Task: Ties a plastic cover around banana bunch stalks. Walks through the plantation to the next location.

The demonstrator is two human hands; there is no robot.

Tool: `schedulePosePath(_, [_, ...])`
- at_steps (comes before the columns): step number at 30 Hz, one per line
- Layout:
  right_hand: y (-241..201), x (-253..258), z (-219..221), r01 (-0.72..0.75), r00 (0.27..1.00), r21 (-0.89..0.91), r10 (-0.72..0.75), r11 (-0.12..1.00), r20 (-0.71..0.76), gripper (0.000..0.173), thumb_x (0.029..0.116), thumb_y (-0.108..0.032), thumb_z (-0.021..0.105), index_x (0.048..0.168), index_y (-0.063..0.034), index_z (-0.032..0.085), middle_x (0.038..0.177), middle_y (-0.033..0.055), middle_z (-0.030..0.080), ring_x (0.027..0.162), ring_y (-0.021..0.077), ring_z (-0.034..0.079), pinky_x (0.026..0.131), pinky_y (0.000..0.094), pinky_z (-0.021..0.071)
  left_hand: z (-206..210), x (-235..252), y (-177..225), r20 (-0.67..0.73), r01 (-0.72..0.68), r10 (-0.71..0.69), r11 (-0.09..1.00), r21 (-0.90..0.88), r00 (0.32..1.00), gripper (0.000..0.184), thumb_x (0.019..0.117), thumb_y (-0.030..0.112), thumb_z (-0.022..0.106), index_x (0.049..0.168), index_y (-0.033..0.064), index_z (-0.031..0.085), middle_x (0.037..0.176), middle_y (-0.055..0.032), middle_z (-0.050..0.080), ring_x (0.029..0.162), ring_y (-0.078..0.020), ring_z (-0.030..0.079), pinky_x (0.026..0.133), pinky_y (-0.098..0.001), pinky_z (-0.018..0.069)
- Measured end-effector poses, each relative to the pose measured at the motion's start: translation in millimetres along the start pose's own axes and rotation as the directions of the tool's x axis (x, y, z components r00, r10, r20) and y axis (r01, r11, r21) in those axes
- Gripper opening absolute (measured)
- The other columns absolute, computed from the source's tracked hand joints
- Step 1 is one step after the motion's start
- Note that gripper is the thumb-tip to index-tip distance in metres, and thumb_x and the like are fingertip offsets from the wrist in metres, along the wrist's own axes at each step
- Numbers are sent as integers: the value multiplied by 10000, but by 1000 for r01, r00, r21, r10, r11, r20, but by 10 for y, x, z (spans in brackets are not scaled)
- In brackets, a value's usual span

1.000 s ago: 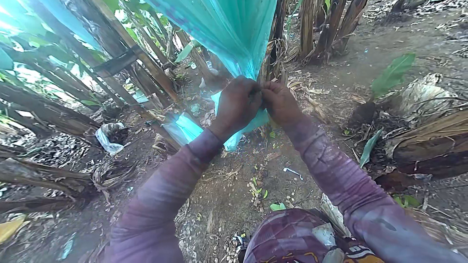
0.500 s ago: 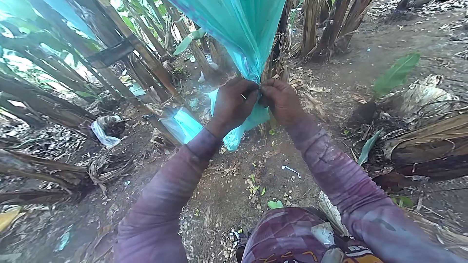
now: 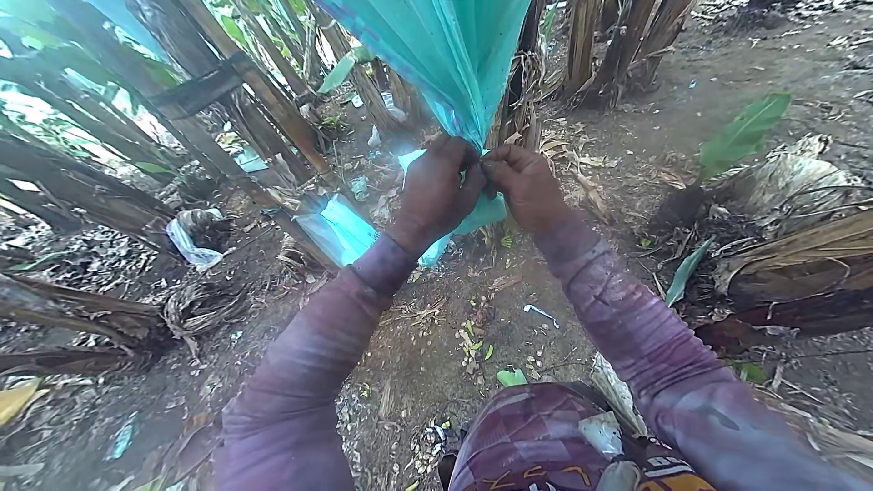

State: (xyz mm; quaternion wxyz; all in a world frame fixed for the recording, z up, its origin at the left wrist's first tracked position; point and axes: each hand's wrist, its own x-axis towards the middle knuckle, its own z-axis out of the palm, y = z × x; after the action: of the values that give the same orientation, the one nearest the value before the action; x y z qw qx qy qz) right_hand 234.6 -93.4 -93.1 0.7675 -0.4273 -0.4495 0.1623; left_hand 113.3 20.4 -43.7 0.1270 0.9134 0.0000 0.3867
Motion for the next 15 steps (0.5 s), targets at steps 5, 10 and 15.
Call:
schedulePosePath(5, [31,-62,-69,-22,1000,3,22,1000,-8,70,1000,-54,609,1008,-14,666,806,15,687,657,74,631,647,257,573,73,-35,-26,-42,-98,101,993,69,994,108,925,106,626,939,11,677,890,-141,657,735,-226,649,650,-365,553])
schedulePosePath(10, [14,-111,-78,-80,995,-45,77,996,-57,69,1002,-84,617,991,-34,662,815,4,676,638,67,614,619,240,559,103,-23,-100,-74,-173,199,948,268,977,134,930,111,598,943,-4,664,914,-202,663,799,-342,691,624,-444,563])
schedulePosePath(15, [-19,-105,-31,-175,981,-73,168,982,-99,100,1013,-115,617,988,-27,659,778,18,647,591,72,571,571,237,527,137,40,-209,-121,-189,252,905,381,960,139,940,116,584,945,-9,645,927,-209,663,852,-360,693,647,-443,563])
